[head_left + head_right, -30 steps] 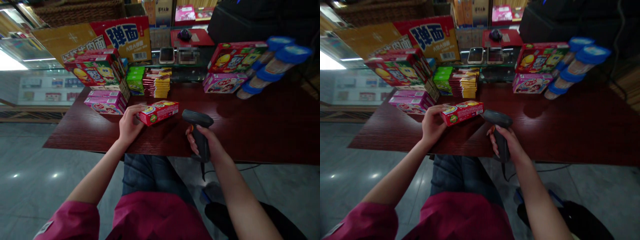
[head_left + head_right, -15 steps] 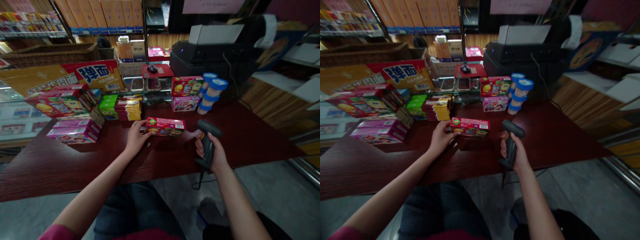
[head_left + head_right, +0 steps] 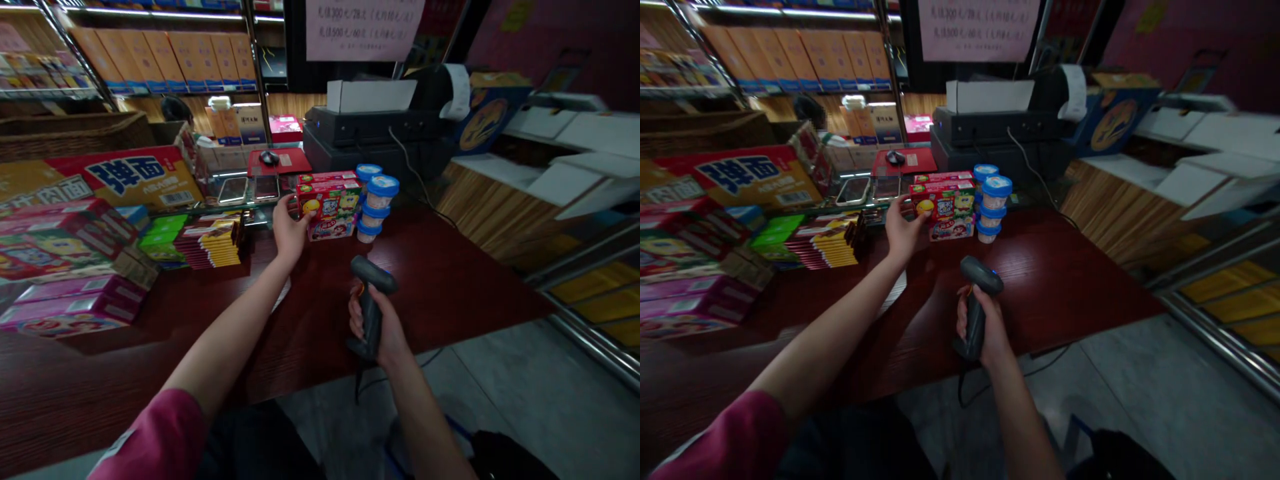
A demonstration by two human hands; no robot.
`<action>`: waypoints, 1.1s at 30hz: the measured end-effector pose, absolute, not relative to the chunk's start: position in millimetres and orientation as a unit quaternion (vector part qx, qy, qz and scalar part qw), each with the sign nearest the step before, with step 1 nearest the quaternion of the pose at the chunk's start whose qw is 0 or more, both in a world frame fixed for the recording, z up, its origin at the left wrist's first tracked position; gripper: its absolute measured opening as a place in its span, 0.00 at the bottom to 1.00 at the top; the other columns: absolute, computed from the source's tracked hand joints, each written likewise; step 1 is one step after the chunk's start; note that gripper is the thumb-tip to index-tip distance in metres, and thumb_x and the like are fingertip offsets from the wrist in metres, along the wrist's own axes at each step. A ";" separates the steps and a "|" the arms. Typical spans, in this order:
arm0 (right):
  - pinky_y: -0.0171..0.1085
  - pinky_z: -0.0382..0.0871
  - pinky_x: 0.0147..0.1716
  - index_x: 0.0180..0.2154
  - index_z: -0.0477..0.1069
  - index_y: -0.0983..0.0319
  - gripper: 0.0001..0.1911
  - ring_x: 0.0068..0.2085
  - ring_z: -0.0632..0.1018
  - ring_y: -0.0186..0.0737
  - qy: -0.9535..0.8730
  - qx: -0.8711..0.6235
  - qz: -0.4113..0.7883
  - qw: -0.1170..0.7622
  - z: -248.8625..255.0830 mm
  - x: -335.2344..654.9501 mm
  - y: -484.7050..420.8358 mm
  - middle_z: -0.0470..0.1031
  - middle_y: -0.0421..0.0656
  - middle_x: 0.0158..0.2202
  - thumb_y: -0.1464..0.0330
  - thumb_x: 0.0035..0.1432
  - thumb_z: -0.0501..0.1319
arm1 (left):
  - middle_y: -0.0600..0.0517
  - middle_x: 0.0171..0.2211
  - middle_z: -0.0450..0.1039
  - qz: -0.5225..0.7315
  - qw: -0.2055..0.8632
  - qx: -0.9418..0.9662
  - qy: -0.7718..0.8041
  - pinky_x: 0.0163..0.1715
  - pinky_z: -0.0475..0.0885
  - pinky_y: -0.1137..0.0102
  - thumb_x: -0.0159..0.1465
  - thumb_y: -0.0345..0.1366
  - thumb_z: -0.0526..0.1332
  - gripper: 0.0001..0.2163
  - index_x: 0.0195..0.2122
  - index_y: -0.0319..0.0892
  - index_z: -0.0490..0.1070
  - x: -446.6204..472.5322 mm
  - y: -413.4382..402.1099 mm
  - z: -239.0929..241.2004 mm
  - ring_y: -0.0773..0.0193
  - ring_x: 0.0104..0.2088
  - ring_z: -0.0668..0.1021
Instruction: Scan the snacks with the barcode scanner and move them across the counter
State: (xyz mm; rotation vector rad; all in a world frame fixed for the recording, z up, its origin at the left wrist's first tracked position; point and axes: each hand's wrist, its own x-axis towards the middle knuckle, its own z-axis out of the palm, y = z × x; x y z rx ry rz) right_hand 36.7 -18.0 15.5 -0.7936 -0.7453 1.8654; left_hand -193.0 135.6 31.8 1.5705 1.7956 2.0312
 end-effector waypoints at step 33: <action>0.28 0.57 0.12 0.32 0.72 0.56 0.16 0.18 0.59 0.31 -0.340 -0.325 0.748 0.468 22.4 38.3 -18.5 0.62 0.36 0.22 0.52 0.56 0.68 | 0.41 0.59 0.63 0.634 -0.050 0.491 0.595 0.59 0.76 0.51 0.57 0.38 0.80 0.38 0.64 0.49 0.60 -181.9 108.2 18.6 0.49 0.56 0.75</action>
